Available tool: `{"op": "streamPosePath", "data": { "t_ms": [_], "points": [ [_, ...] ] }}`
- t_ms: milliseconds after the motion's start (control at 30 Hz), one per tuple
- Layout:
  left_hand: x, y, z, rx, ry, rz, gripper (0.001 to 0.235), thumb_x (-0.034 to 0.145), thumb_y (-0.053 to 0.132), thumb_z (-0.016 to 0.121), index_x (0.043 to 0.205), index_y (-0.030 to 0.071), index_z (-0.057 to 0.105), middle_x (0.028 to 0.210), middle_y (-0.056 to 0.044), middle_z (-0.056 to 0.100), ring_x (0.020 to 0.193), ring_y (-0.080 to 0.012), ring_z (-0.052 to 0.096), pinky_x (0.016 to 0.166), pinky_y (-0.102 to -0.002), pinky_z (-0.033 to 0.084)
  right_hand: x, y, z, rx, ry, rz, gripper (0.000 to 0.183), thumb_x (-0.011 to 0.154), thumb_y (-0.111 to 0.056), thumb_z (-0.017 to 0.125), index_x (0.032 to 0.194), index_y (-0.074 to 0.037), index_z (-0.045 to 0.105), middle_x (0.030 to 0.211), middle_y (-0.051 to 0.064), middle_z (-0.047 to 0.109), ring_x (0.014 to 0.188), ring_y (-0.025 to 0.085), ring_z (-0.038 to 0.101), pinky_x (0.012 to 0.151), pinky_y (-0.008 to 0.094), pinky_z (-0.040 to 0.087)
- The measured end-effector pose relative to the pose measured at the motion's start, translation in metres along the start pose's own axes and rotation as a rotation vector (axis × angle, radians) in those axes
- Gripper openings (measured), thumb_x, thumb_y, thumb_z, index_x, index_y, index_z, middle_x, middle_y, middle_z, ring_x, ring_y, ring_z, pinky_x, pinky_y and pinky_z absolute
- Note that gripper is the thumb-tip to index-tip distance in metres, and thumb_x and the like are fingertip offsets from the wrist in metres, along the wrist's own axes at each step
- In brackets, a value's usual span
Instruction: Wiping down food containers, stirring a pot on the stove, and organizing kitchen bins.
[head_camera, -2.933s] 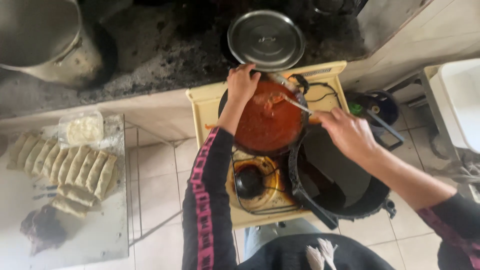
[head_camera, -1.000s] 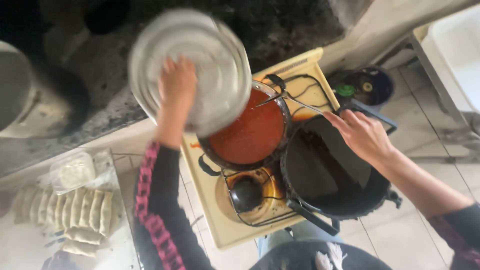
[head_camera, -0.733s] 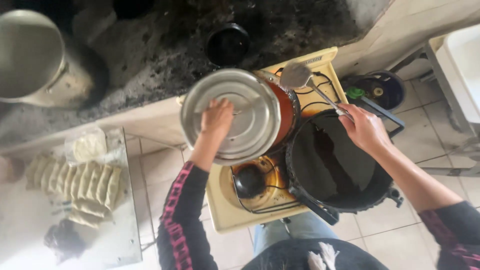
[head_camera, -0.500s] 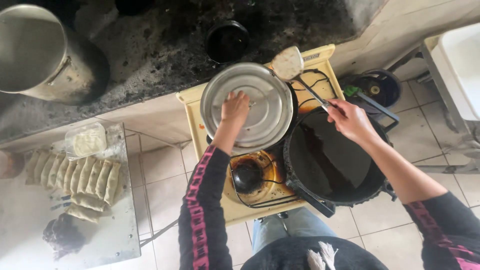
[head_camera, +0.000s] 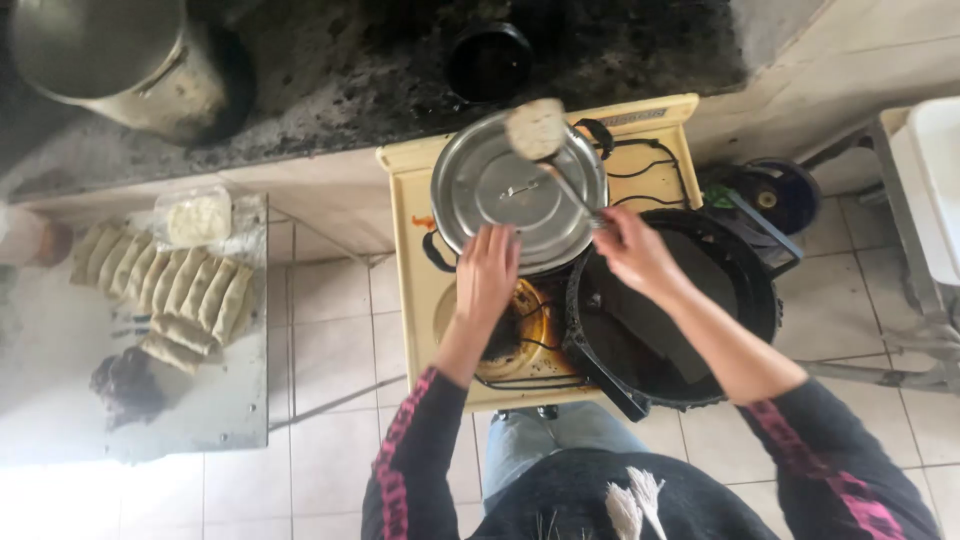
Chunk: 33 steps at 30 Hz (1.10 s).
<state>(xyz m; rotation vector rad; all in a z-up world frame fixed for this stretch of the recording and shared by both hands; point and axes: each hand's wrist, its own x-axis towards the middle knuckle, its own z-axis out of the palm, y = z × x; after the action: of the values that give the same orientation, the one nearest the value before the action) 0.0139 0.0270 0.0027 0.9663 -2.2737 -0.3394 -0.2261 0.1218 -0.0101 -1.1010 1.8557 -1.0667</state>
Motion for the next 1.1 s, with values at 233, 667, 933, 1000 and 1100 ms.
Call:
{"op": "streamPosePath", "data": {
  "t_ms": [233,667,933,1000,1100],
  "points": [
    [-0.135,0.03,-0.039,-0.253,0.128,-0.256,0.02,0.094,0.007,0.068,0.113,0.003,0.061,0.1,-0.015,0.067,0.088,-0.0335,0.069,0.075,-0.044,0.055,0.003,-0.006,0.133,-0.172,0.038,-0.211,0.038,0.104,-0.023,0.059,0.134,-0.005,0.044,0.102,0.024,0.069,0.087,0.042,0.069,0.074,0.052,0.053],
    [-0.216,0.02,-0.059,-0.3,0.034,-0.216,0.023,0.092,0.004,0.07,0.113,0.001,0.059,0.099,-0.014,0.068,0.083,-0.028,0.067,0.074,-0.039,0.055,-0.092,-0.041,0.131,-0.394,0.348,-0.427,0.068,0.095,-0.028,0.07,0.151,-0.006,0.038,0.142,0.03,0.045,0.114,0.051,0.059,0.089,0.051,0.053],
    [-0.2,0.118,-0.028,-0.467,0.027,0.148,0.029,0.095,0.003,0.07,0.121,0.005,0.058,0.096,-0.006,0.067,0.086,-0.0227,0.063,0.081,-0.037,0.054,-0.273,-0.002,-0.035,0.152,0.321,-0.243,0.037,0.097,-0.015,0.065,0.133,-0.006,0.061,0.122,0.015,0.068,0.105,0.026,0.073,0.09,0.034,0.059],
    [-0.185,0.184,-0.014,-0.578,-0.052,0.239,0.031,0.094,0.003,0.07,0.122,0.004,0.057,0.103,-0.01,0.065,0.09,-0.0237,0.063,0.083,-0.038,0.054,-0.328,0.044,-0.074,0.174,0.491,-0.146,0.035,0.099,-0.018,0.064,0.133,-0.007,0.063,0.12,0.014,0.071,0.106,0.026,0.074,0.093,0.035,0.058],
    [-0.188,0.279,0.025,-0.728,-0.244,0.355,0.032,0.094,0.003,0.068,0.123,0.002,0.056,0.112,-0.015,0.063,0.099,-0.0267,0.062,0.088,-0.039,0.053,-0.42,0.134,-0.116,0.01,0.785,0.015,0.032,0.103,-0.026,0.06,0.132,-0.012,0.066,0.117,0.007,0.076,0.112,0.026,0.074,0.11,0.041,0.049]
  ]
}}
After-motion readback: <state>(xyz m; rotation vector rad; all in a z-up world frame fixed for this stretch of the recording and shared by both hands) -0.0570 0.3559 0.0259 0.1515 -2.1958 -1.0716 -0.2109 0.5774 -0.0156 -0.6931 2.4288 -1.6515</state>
